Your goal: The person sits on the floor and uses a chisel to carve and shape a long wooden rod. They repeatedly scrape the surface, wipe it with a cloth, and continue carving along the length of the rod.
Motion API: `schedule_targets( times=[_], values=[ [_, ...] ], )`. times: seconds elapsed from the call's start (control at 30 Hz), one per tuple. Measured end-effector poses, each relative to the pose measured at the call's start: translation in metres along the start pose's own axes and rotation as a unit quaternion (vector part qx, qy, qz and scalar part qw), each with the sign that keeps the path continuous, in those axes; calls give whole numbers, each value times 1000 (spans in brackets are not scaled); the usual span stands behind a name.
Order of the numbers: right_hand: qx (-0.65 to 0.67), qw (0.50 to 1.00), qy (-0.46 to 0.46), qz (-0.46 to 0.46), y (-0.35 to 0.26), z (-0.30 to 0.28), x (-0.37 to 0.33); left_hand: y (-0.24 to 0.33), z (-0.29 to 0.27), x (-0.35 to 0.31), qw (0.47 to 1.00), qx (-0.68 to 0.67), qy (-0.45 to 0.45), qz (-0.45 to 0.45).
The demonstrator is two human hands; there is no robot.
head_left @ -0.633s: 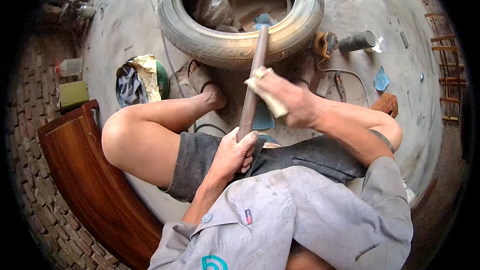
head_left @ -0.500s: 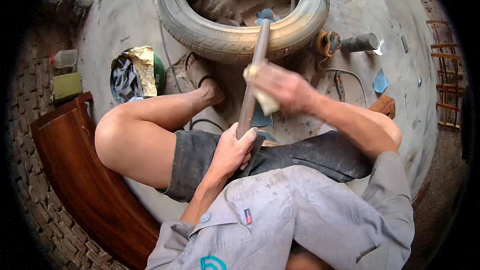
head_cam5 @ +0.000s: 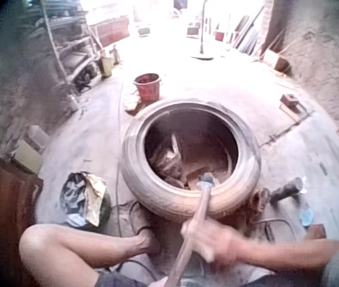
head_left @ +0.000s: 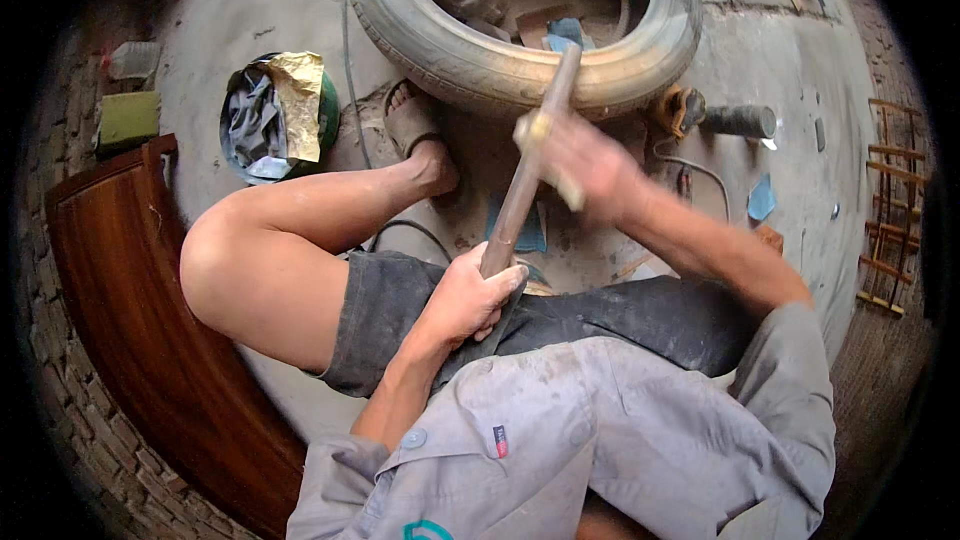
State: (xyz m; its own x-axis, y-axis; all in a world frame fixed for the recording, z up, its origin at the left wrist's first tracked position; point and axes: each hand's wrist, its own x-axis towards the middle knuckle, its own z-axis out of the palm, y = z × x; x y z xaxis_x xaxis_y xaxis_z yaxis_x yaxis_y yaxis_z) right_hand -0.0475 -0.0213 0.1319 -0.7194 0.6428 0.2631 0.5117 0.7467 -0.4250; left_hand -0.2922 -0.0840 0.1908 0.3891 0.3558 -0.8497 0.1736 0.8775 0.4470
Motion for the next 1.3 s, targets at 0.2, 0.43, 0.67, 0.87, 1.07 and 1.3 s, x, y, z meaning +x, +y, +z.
schedule_targets(
  times=[0.2,0.43,0.67,0.87,1.07,1.3],
  values=[
    [-91,996,3,0,53,3,-20,-1,0,6,1000,12,-7,15],
    [-22,999,-23,-6,0,0,6,-5,-1,7,999,23,5,40],
    [-5,993,-23,117,30,19,-25,-8,5,11,994,89,38,44],
    [56,994,-64,-65,-35,-8,4,-45,-2,32,956,162,106,221],
    [12,999,-53,-6,-26,-3,9,-25,-3,20,980,135,71,128],
    [-57,983,79,154,57,-6,20,-23,3,16,973,176,94,112]
  ],
)
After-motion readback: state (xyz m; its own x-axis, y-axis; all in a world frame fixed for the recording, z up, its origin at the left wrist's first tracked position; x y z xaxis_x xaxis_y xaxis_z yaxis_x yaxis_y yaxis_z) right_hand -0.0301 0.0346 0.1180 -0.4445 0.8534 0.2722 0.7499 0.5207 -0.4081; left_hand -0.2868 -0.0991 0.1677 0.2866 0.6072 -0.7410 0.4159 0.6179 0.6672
